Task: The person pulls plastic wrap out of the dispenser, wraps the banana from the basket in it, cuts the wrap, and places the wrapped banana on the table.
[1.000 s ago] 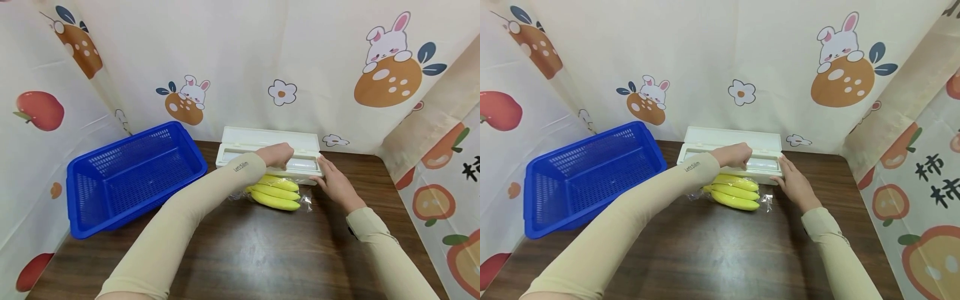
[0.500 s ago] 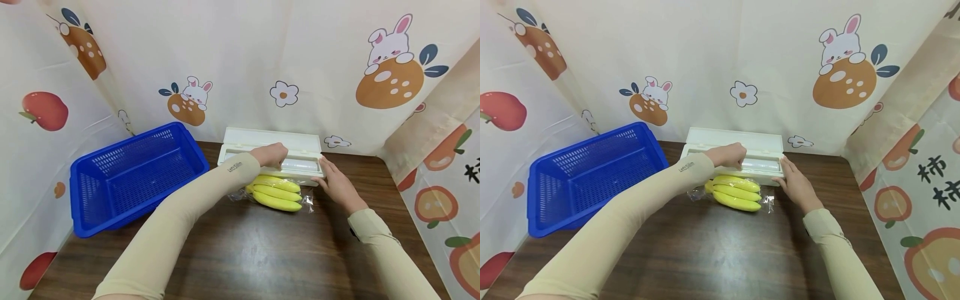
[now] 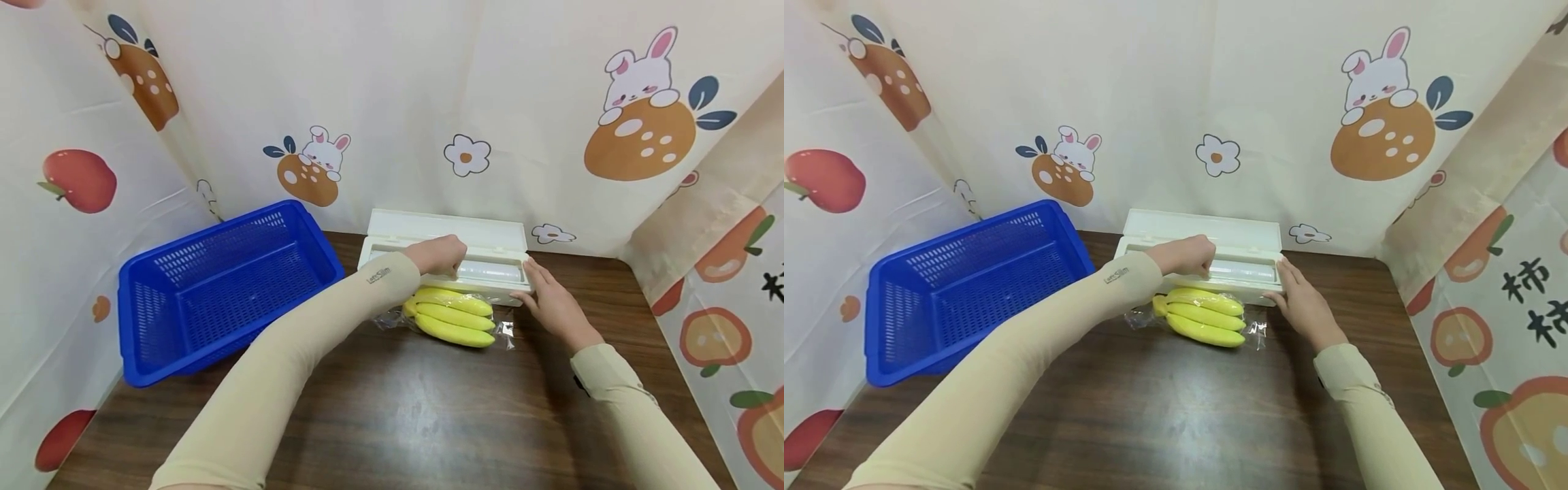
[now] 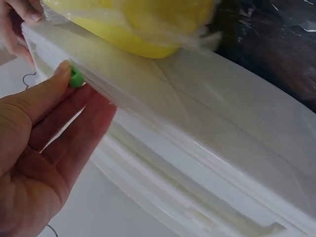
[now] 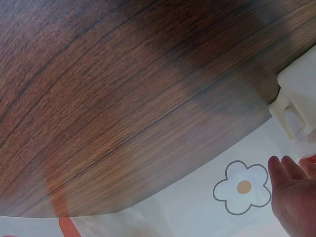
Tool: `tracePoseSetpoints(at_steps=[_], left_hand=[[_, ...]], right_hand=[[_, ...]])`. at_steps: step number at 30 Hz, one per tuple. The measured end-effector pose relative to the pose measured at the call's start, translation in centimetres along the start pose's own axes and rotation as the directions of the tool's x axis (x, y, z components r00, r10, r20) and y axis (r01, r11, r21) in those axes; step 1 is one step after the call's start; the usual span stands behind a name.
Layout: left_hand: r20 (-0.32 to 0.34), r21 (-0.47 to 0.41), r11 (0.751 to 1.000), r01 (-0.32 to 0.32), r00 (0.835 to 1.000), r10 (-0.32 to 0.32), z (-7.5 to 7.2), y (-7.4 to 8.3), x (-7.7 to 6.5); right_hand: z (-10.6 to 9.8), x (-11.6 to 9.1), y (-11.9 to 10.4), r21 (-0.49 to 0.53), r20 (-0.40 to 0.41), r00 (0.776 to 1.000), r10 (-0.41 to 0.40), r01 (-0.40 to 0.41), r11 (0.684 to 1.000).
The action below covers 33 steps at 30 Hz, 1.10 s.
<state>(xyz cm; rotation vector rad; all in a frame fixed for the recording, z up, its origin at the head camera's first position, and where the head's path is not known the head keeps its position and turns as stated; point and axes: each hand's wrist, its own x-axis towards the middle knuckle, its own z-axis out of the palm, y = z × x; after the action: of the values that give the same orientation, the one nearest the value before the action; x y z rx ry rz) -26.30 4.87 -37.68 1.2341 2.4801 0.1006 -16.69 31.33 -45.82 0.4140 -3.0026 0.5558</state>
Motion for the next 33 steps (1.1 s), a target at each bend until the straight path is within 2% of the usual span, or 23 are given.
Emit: tracePoseSetpoints(at_steps=[6, 11, 20, 33], left_hand=[[-0.012, 0.028, 0.999, -0.021, 1.000, 0.021, 0.3, -0.7, -0.4], [-0.021, 0.015, 1.000, -0.026, 0.999, 0.027, 0.3, -1.2, -0.8], [-0.016, 0.006, 1.000, -0.016, 1.000, 0.016, 0.4, -1.5, -1.3], [-0.008, 0.015, 0.999, 0.030, 1.000, -0.030, 0.4, -2.6, -3.0]], right_hand=[[0.0, 0.0, 0.0, -0.005, 0.000, 1.000, 0.003, -0.003, 1.000], [-0.1, 0.0, -0.1, -0.014, 0.003, 1.000, 0.003, -0.003, 1.000], [-0.1, -0.1, -0.2, -0.032, 0.039, 0.999, 0.037, -0.036, 0.999], [-0.2, 0.1, -0.3, -0.043, 0.047, 0.998, 0.043, -0.041, 0.998]])
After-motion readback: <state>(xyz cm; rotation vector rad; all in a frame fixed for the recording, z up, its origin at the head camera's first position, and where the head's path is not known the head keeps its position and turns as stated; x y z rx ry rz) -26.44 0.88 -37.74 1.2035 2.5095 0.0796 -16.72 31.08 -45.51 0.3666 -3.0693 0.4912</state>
